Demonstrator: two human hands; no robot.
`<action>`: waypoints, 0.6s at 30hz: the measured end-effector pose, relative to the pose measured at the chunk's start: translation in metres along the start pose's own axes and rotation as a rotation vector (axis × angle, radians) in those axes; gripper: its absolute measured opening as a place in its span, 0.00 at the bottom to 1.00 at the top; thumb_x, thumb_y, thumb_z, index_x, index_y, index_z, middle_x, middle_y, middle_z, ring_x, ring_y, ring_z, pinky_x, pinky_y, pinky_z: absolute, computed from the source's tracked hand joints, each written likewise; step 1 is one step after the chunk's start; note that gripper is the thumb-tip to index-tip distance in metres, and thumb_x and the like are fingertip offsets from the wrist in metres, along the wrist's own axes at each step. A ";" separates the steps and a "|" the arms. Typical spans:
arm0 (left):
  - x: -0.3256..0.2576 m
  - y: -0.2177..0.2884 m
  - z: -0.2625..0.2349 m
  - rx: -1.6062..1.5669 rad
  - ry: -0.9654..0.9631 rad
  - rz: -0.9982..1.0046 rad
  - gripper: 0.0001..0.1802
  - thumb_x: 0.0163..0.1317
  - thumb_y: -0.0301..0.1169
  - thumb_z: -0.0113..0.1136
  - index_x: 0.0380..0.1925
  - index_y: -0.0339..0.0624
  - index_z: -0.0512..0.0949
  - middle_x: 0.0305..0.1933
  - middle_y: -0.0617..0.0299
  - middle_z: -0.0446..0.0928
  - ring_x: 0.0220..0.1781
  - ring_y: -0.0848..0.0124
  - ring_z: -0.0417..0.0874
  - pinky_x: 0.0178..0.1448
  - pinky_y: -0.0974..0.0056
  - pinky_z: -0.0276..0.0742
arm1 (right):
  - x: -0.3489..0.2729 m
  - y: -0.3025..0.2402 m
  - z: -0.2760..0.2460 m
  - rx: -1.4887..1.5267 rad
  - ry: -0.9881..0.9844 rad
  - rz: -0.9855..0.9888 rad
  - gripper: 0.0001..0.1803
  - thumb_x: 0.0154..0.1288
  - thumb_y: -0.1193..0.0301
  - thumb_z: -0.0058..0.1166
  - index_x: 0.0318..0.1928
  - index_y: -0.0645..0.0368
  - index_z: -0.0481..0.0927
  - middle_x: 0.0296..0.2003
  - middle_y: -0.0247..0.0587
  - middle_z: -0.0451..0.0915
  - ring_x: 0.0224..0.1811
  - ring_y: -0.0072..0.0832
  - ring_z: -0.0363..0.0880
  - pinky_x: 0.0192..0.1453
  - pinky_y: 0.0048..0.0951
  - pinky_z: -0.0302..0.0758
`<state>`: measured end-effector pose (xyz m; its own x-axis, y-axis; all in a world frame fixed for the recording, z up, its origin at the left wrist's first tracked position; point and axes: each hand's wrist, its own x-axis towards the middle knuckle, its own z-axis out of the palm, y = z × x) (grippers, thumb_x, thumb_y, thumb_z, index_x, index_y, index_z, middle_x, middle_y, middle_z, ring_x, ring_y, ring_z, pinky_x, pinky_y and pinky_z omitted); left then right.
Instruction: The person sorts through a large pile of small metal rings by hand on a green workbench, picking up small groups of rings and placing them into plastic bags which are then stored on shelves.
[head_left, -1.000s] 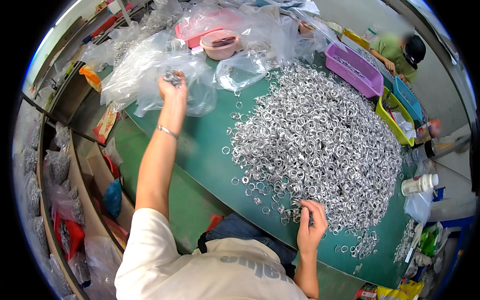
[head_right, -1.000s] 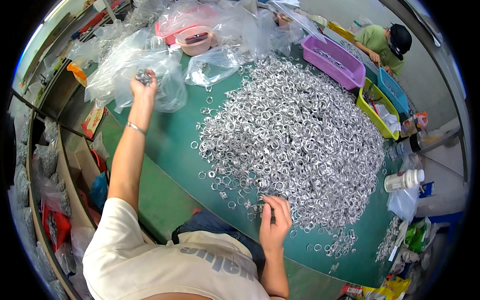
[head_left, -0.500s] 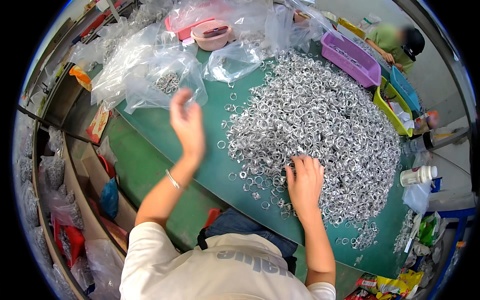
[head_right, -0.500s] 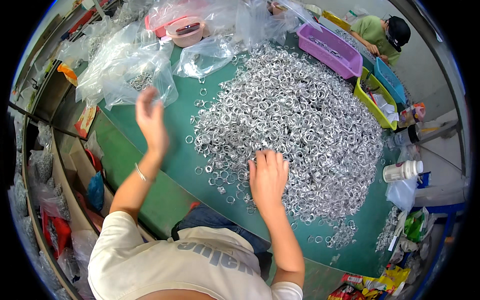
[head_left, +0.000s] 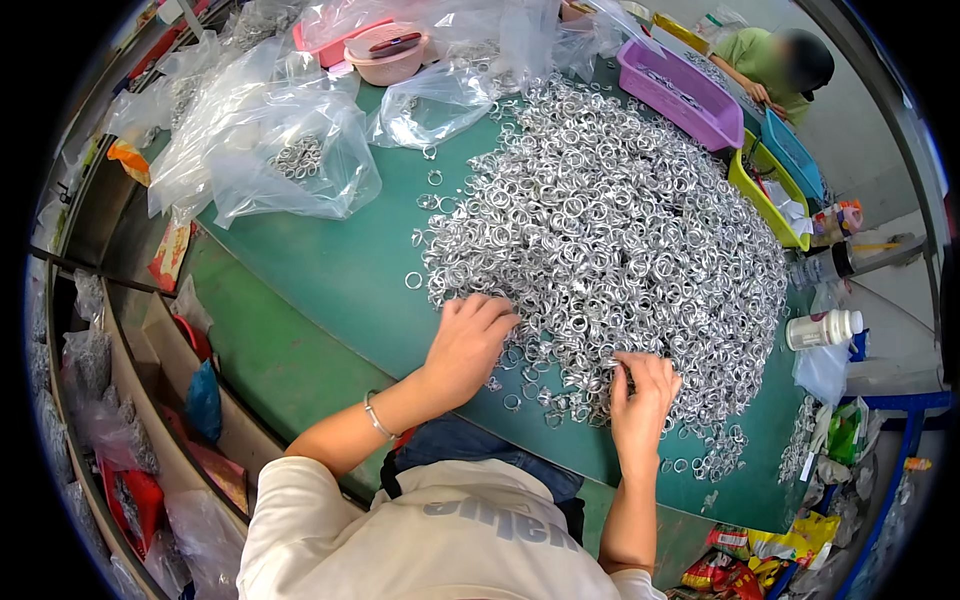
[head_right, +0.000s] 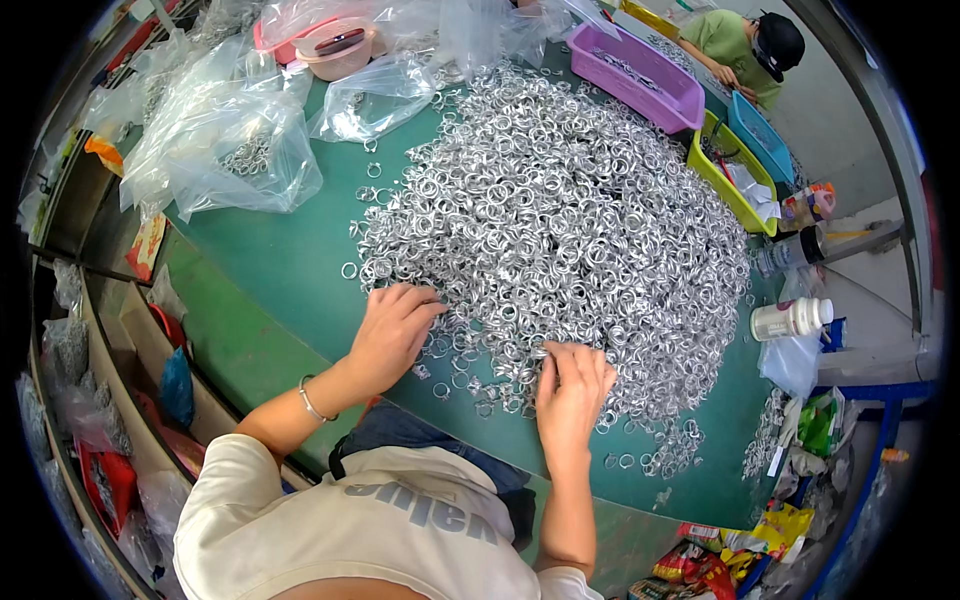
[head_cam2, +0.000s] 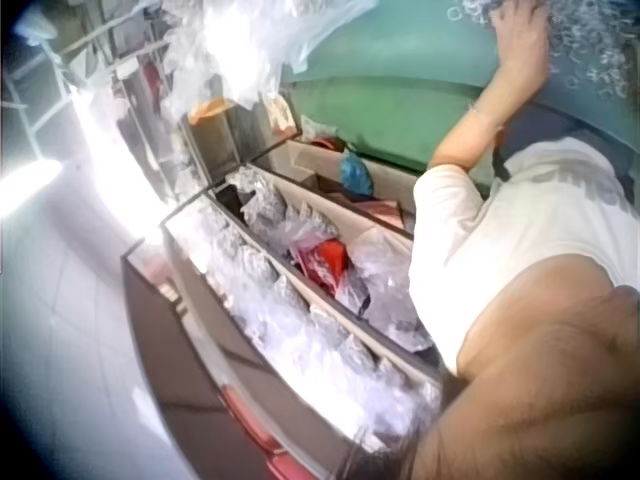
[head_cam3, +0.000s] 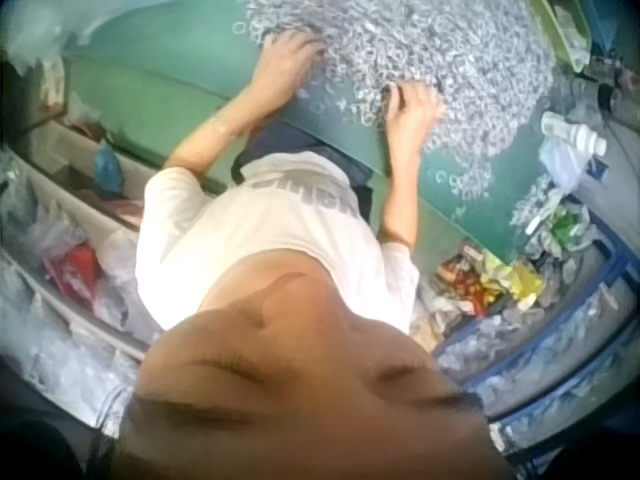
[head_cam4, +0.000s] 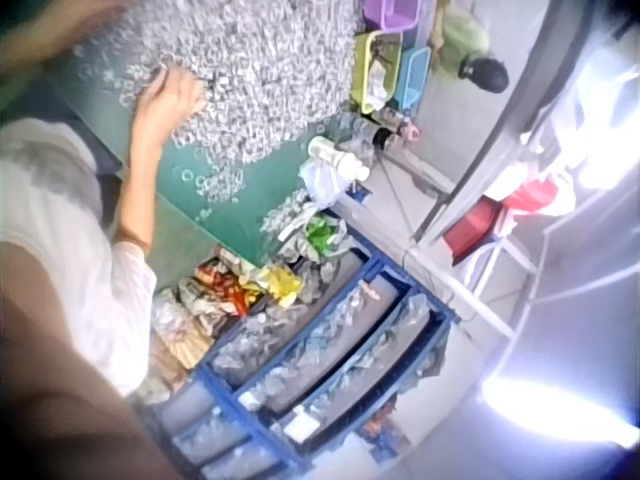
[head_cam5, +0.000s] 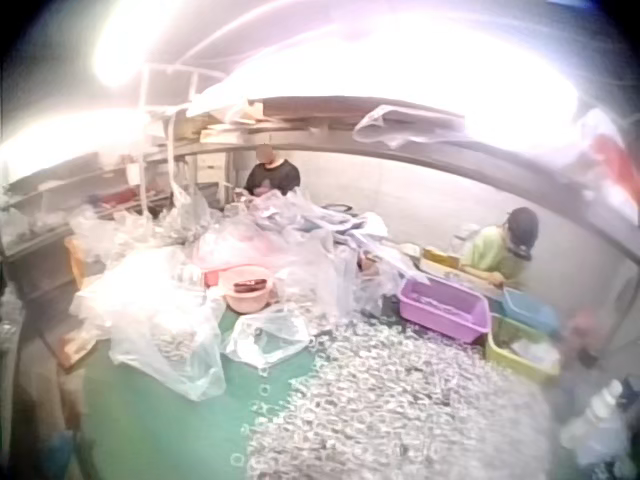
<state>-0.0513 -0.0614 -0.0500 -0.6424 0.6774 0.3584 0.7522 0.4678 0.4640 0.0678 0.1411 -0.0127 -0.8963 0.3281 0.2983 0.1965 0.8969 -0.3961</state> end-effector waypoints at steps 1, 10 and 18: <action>-0.003 0.002 -0.004 -0.001 -0.020 -0.023 0.20 0.53 0.22 0.58 0.48 0.41 0.74 0.51 0.59 0.72 0.52 0.61 0.71 0.51 0.57 0.63 | -0.001 0.000 0.000 0.031 0.022 -0.006 0.10 0.54 0.78 0.58 0.39 0.59 0.80 0.37 0.39 0.77 0.40 0.36 0.71 0.50 0.37 0.61; 0.006 0.036 0.018 -0.028 -0.192 0.170 0.29 0.48 0.25 0.60 0.54 0.38 0.70 0.65 0.55 0.63 0.69 0.55 0.59 0.67 0.41 0.54 | -0.010 -0.016 0.025 -0.041 -0.189 -0.259 0.24 0.55 0.70 0.60 0.53 0.58 0.73 0.54 0.41 0.70 0.61 0.42 0.64 0.61 0.51 0.56; -0.027 0.016 0.005 -0.160 -0.221 0.175 0.18 0.47 0.17 0.55 0.41 0.38 0.76 0.62 0.55 0.67 0.69 0.53 0.59 0.70 0.38 0.48 | -0.046 0.024 0.015 -0.024 0.012 -0.251 0.09 0.54 0.73 0.57 0.38 0.56 0.79 0.43 0.33 0.77 0.58 0.36 0.70 0.64 0.46 0.51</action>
<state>-0.0208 -0.0689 -0.0564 -0.4452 0.8545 0.2676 0.8045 0.2505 0.5386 0.1080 0.1431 -0.0495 -0.9136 0.0975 0.3948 -0.0220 0.9576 -0.2874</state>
